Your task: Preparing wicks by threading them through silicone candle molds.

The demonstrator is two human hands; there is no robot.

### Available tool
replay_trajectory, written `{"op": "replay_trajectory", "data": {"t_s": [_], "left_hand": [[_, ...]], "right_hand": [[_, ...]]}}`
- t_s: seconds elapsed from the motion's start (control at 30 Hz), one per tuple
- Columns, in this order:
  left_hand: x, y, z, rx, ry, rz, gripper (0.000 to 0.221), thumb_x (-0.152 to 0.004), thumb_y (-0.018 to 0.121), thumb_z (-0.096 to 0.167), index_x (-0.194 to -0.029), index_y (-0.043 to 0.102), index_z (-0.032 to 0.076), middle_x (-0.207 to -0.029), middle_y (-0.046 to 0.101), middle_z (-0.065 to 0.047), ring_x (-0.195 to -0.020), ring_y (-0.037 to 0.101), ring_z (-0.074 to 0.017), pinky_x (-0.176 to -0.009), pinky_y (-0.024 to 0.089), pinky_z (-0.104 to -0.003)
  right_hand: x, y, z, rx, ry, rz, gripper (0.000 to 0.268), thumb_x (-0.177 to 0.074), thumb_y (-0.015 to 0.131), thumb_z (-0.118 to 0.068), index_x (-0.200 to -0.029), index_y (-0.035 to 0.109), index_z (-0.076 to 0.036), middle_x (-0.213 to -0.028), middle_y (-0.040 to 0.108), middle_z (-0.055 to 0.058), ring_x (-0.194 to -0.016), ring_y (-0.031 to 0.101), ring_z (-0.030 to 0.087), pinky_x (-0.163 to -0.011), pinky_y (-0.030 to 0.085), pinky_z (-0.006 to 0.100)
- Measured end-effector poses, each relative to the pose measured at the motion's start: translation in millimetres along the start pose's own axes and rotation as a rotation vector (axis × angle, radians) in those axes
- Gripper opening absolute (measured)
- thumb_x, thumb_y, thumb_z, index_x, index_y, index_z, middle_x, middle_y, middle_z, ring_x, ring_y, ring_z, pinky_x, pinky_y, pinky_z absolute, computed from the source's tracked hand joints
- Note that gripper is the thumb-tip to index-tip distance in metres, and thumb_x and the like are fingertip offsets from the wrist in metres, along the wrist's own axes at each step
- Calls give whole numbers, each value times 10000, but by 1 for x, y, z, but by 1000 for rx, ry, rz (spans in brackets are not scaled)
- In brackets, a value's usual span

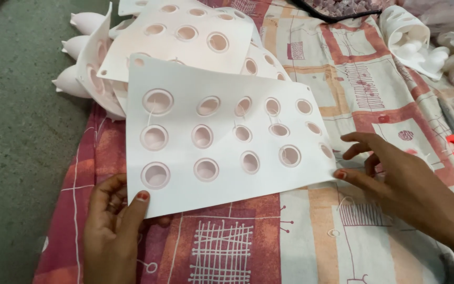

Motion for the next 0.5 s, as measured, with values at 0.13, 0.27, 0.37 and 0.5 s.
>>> {"op": "replay_trajectory", "data": {"t_s": [0.13,0.27,0.37,0.5], "left_hand": [[4,0,1,44,64,9,393,-937,567,25,-1306,471,-68,-1065,646,-184,-850,705,-209,-665,614,-340],[8,0,-10,102,173,-28,392,-952,585,15,-1319,477,-71,-1099,642,-185,-874,678,-200,-702,588,-324],[10,0,-15,130,211,-40,407,-945,595,-5,-1328,471,-61,-1125,630,-176,-961,676,-182,-816,575,-305],[14,3,-11,120,206,-46,406,-933,606,-21,-1316,478,-56,-1132,624,-158,-1068,687,-169,-914,587,-299]], "right_hand": [[-16,12,-2,17,-34,-136,761,-869,785,-425,-1516,445,-212,-1233,738,63,-984,685,216,-814,602,388],[-24,17,0,-20,-25,-181,807,-876,773,-467,-1543,416,-187,-1270,723,101,-1019,666,223,-851,588,383],[-23,20,-7,42,51,-158,781,-864,828,-428,-1505,481,-148,-1245,697,94,-948,649,230,-775,599,384],[-29,20,-5,-101,-9,-70,699,-834,858,-345,-1371,536,-35,-1067,722,149,-749,666,207,-631,576,364]]}}
Point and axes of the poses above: each hand's wrist, its own x-axis away from the middle knuckle, its own y-axis out of the palm, z = x × y, the point moved 4 cm from there along -x, towards the middle knuckle
